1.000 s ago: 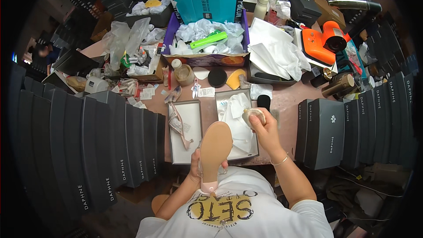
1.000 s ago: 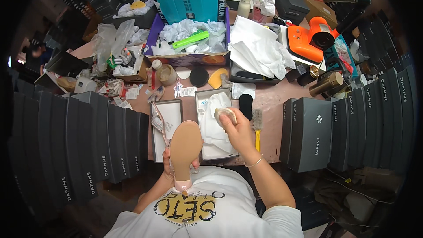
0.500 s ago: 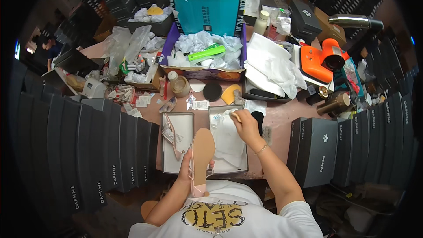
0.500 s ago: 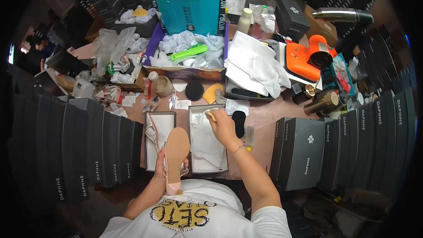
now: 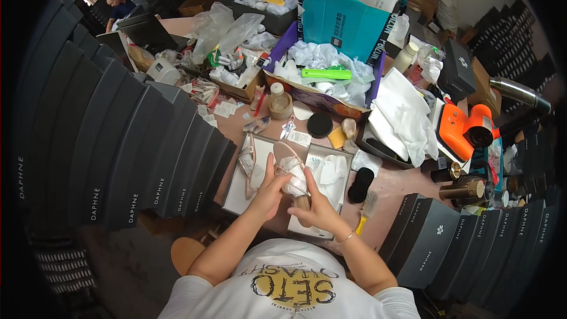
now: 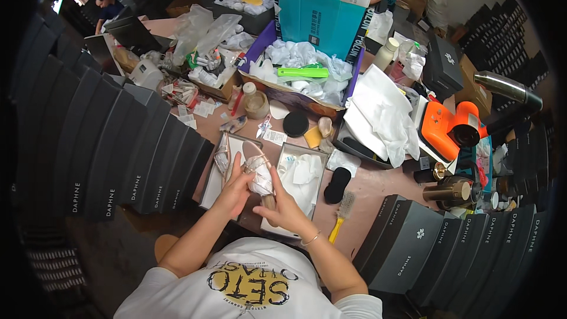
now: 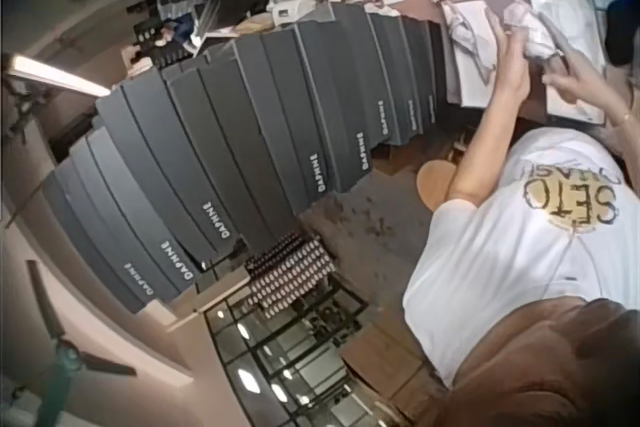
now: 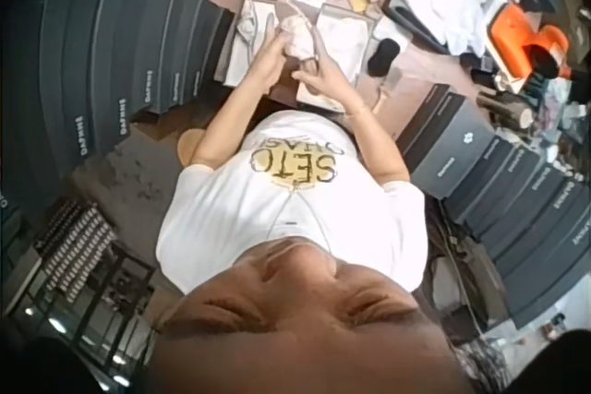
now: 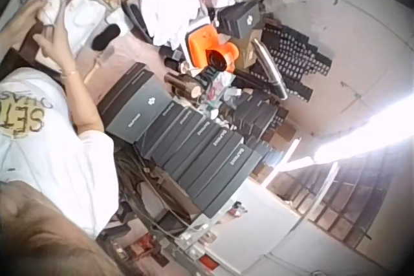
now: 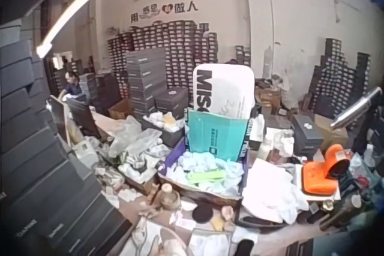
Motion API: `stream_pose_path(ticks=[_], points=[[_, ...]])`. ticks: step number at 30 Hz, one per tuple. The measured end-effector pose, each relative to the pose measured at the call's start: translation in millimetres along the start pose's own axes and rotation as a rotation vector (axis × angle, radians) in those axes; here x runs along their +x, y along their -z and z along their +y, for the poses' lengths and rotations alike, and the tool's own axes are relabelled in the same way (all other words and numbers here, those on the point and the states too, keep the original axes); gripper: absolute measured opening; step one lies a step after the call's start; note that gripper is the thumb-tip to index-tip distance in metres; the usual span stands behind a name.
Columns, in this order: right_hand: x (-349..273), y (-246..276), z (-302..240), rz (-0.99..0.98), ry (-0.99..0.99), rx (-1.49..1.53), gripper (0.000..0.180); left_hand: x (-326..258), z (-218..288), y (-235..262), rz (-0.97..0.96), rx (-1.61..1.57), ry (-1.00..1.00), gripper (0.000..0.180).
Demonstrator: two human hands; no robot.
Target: Inspecting, cleaning with a sponge, and packaging various styles of shoes into branded boxes with tissue paper and foam inserts.
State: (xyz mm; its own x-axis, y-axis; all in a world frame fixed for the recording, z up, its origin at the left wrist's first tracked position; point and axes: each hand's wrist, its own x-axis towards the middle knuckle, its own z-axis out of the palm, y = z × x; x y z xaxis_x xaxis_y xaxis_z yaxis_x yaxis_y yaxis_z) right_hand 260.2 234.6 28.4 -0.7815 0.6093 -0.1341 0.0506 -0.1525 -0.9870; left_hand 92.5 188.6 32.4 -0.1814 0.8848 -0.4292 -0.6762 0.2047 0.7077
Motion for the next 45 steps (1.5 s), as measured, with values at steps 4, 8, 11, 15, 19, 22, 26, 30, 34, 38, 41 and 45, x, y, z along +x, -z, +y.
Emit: stream_pose_path(ticks=[4, 8, 11, 15, 19, 22, 26, 30, 34, 38, 41, 45], points=[[-20.0, -15.2, 28.5, 0.206, -0.123, 0.349, 0.085, -26.6, -5.4, 17.8, -0.134, 1.132, -0.314, 0.101], [-39.5, -35.5, 19.5, 0.202, -0.174, 0.445, 0.087, -19.6, -37.8, 32.6, -0.130, 0.802, -0.288, 0.087], [-46.7, -53.5, 25.5, 0.238, -0.191, 0.411, 0.087, -12.2, -52.6, 47.9, -0.045, 0.630, -0.222, 0.072], [-38.6, -38.4, 56.5, 0.295, -0.146, 0.044, 0.067, 0.5, -80.1, 63.3, 0.056, 0.644, -0.312, 0.059], [15.2, 57.4, 35.8, 0.477, -0.028, -0.579, 0.031, 0.5, -95.7, 77.7, 0.028, 0.711, -0.307, 0.057], [67.6, 121.5, 51.6, 0.555, -0.044, -0.713, 0.026, -6.6, -102.3, 64.1, -0.064, 0.600, -0.140, 0.060], [138.4, 152.8, 82.6, 0.385, -0.190, -1.116, 0.024, -33.2, -91.7, 63.5, -0.082, 0.646, -0.102, 0.061], [171.7, 150.7, 109.9, 0.199, -0.499, -1.262, 0.034, -54.2, -70.9, 68.2, -0.021, 0.624, -0.029, 0.062], [175.1, 163.5, 136.2, 0.265, -0.548, -1.308, 0.048, -48.5, -55.0, 63.6, 0.054, 0.535, 0.014, 0.062], [182.9, 172.8, 143.2, 0.210, -0.584, -1.331, 0.050, -35.0, -59.2, 66.8, 0.040, 0.444, 0.026, 0.063], [184.8, 174.3, 146.7, 0.191, -0.572, -1.311, 0.036, -23.4, -59.1, 61.0, -0.005, 0.468, 0.014, 0.063], [177.8, 180.8, 166.6, 0.304, -0.520, -1.269, 0.022, -16.2, -57.0, 57.8, -0.036, 0.454, 0.085, 0.063]])
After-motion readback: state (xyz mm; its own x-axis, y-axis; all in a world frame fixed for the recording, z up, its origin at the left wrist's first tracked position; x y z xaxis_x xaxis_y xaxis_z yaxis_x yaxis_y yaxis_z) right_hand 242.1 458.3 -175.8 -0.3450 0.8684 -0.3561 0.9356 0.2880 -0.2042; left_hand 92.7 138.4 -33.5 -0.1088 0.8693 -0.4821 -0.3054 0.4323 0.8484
